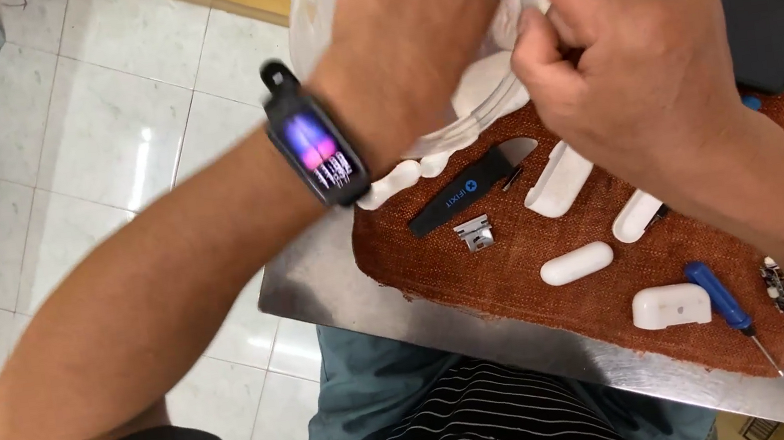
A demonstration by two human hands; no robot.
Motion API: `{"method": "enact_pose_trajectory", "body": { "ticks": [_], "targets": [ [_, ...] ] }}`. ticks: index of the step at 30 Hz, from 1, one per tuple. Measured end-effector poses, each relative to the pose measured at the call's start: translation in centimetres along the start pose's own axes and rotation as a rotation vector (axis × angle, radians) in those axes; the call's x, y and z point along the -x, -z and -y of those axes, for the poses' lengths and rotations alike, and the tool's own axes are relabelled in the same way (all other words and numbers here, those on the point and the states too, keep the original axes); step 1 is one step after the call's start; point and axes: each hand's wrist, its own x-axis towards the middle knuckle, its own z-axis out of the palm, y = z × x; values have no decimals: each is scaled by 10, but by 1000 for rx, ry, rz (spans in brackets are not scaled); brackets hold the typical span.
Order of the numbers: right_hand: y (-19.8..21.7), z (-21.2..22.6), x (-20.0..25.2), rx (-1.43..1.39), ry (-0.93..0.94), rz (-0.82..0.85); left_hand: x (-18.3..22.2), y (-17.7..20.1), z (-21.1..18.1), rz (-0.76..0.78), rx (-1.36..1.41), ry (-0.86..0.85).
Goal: Repairing and assembling wireless earbud charging cases by installing internal components into plastic housings.
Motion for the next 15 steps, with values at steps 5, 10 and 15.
{"method": "enact_pose_trajectory", "body": {
  "ticks": [5, 10, 15],
  "targets": [
    [1, -3, 5, -102, -59, 39, -5, -3, 9, 165, 70, -38],
    [-2, -5, 9, -80, -73, 49, 5, -21, 14, -58, -126, -89],
    [-2, 2, 9, -15, -86, 15, 13, 0, 15, -2, -152, -245]
  ]
}}
